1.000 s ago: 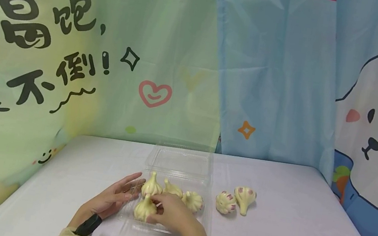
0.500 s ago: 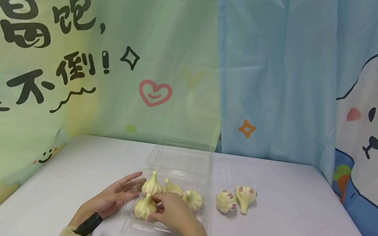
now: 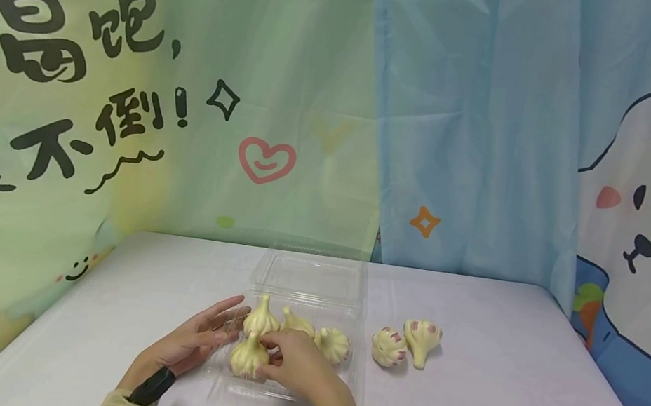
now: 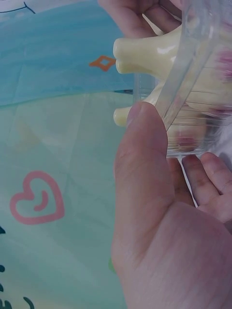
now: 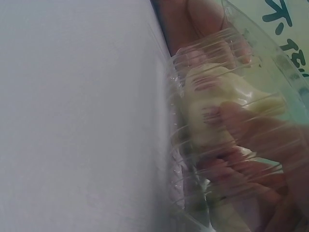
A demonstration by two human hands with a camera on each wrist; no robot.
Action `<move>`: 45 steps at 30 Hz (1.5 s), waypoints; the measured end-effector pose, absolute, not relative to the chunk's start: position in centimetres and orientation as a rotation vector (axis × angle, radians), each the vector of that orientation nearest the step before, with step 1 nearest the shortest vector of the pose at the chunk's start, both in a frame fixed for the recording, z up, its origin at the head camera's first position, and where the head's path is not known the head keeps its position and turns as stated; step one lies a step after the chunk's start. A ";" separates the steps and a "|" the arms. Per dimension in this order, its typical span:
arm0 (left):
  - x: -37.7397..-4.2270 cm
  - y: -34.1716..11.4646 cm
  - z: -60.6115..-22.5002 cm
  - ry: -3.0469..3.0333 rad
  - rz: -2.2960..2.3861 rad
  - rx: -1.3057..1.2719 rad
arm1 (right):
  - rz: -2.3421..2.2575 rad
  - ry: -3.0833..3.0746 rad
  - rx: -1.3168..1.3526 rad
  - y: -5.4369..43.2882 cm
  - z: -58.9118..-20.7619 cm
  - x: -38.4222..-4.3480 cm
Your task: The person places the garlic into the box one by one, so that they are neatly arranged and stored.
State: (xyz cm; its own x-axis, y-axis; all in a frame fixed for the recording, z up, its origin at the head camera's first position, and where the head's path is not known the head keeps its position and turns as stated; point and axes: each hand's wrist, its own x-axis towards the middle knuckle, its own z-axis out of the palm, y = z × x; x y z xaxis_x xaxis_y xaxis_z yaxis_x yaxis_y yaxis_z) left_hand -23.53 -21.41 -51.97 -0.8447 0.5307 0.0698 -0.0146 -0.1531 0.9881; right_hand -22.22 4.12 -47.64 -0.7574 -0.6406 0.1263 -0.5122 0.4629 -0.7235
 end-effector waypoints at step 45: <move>-23.6 -21.4 -52.0 1.747 2.059 0.560 | -1.138 3.009 -0.958 13.7 -38.9 -21.8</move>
